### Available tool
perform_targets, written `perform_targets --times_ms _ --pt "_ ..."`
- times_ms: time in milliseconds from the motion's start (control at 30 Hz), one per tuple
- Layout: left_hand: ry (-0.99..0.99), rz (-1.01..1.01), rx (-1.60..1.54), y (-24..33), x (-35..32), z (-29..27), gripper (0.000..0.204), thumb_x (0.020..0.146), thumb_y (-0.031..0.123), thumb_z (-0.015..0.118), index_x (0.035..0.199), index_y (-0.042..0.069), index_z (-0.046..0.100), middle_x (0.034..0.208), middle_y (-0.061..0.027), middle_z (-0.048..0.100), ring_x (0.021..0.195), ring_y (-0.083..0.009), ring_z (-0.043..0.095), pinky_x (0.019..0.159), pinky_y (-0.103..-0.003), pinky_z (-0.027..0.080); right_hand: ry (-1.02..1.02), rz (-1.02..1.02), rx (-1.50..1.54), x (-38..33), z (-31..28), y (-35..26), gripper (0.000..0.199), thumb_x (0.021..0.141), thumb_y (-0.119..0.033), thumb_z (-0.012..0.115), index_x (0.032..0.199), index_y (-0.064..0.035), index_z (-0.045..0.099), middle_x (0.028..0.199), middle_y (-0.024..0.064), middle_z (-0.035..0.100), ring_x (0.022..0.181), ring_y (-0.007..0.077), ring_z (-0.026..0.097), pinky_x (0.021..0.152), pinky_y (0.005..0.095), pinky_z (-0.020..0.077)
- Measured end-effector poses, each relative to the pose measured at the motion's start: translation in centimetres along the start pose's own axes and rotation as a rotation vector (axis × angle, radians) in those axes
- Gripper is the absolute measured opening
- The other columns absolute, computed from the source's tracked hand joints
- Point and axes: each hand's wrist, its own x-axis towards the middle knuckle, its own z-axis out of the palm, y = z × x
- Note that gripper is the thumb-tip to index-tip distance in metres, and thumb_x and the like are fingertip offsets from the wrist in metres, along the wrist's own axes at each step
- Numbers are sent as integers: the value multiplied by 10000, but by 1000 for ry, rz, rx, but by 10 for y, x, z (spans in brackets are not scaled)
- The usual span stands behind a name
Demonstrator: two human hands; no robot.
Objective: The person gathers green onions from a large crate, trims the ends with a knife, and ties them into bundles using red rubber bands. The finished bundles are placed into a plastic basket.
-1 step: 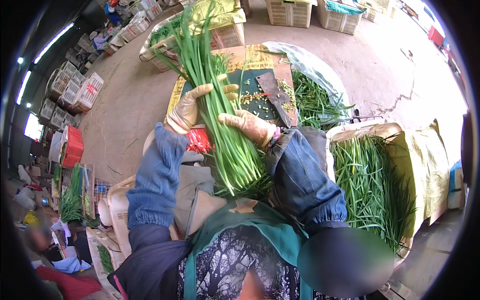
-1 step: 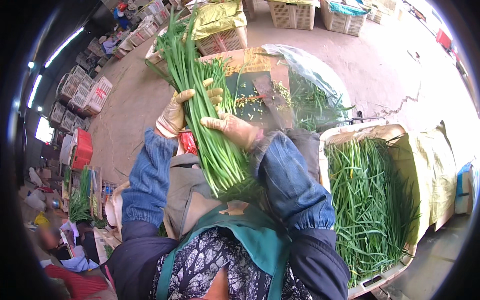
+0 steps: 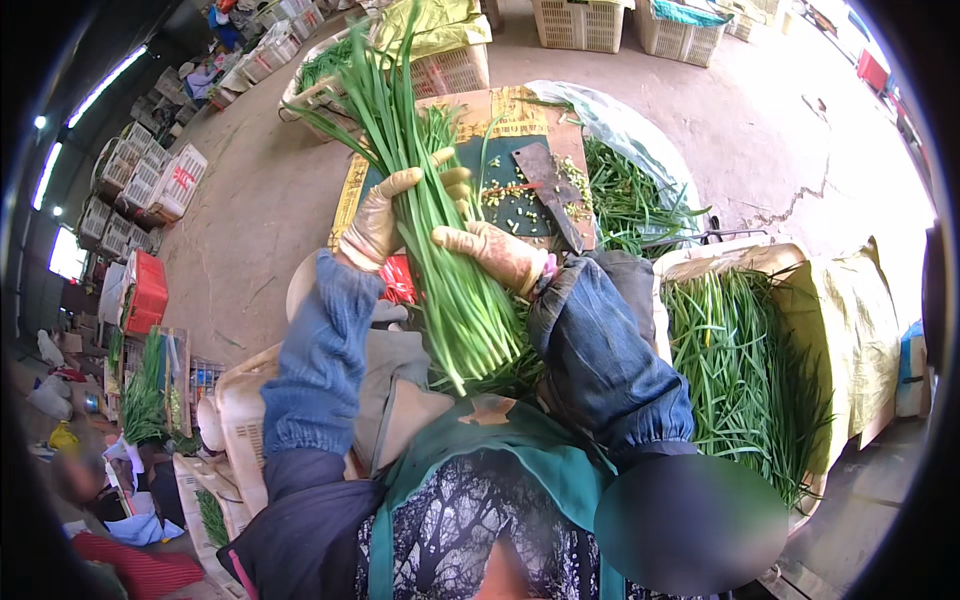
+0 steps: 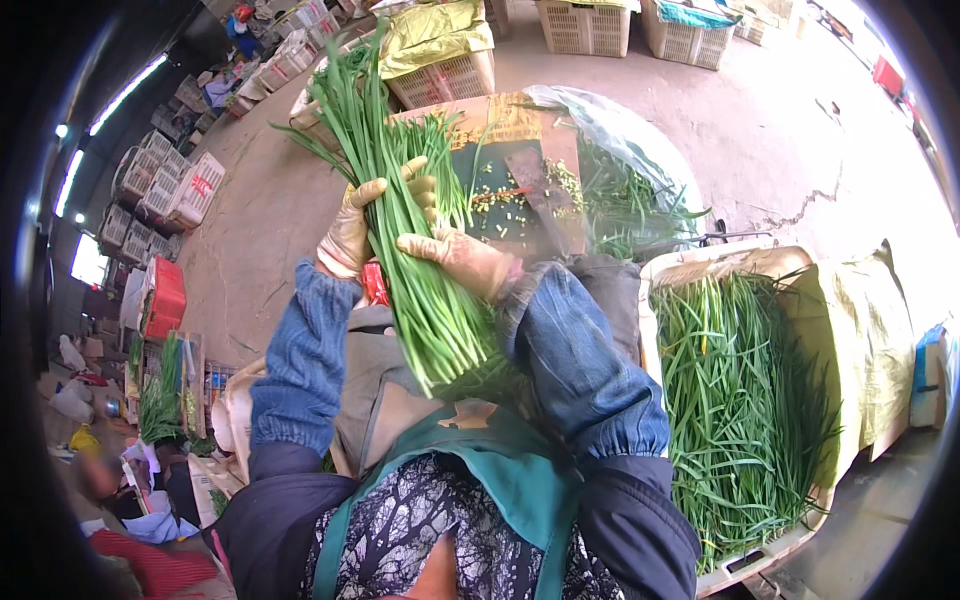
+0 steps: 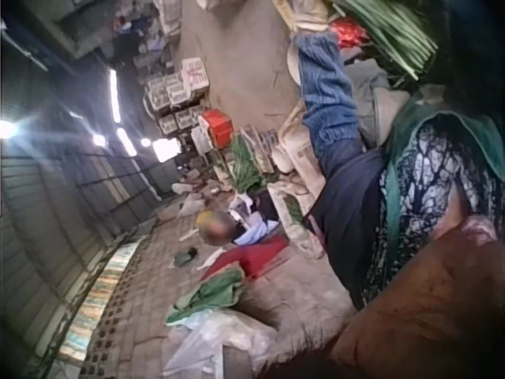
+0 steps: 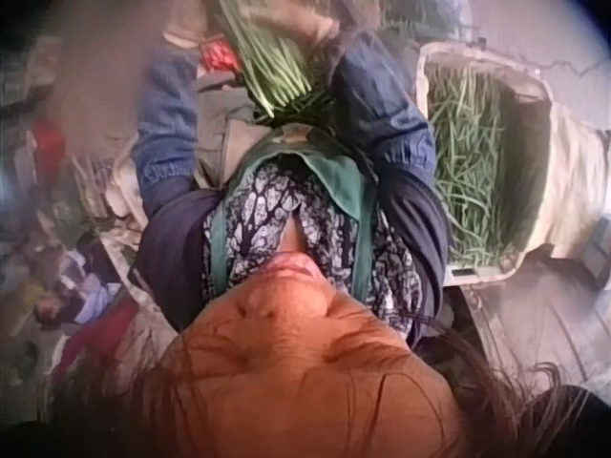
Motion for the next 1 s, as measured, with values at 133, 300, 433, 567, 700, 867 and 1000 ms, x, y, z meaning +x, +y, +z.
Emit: perform_targets --times_ms 133,300,433,567,700,867,1000 --pt "-5 53 -299 -27 5 -26 500 879 145 669 1310 -53 513 826 5 563 793 -145 589 877 -337 521 69 -76 -225 6 -13 26 474 983 -426 599 1184 1 646 1034 76 694 947 148 622 894 294 489" --pt "199 117 -315 -27 -2 -55 274 882 115 664 1125 6 599 798 -9 596 728 -155 605 831 -341 541 159 3 -448 -38 -27 28 361 903 -282 732 1113 6 672 991 78 710 921 140 632 853 298 500" --pt "216 166 -311 -21 -5 -76 223 890 109 654 1086 26 589 809 -11 606 727 -148 613 832 -339 544 305 122 -471 -49 -29 33 208 896 -154 711 1041 -6 691 922 60 695 819 134 629 742 297 502" --pt "242 238 -322 -14 -8 -89 198 884 110 655 1048 31 579 797 -15 604 733 -157 615 832 -343 545 312 56 -280 -51 -20 35 237 898 -176 714 1058 -4 684 923 79 696 789 149 638 734 305 504" --pt "255 231 -314 -13 -6 -98 201 872 117 662 1033 31 579 792 -18 606 729 -166 617 835 -348 537 329 10 -614 -37 -10 38 237 903 -175 695 1068 -6 681 888 99 699 758 149 650 722 316 515" --pt "287 225 -318 -12 -5 -113 182 868 126 664 1012 38 594 786 -19 632 728 -172 630 832 -355 542 402 -1 -324 -33 -16 41 149 944 -87 637 1038 27 661 856 24 649 675 100 576 649 249 466" --pt "348 255 -358 -13 -7 -118 139 868 129 668 971 54 611 774 -18 636 720 -174 633 809 -354 552 358 -137 -91 -36 -23 56 138 962 -84 630 1059 13 633 918 57 674 742 126 619 712 274 511"
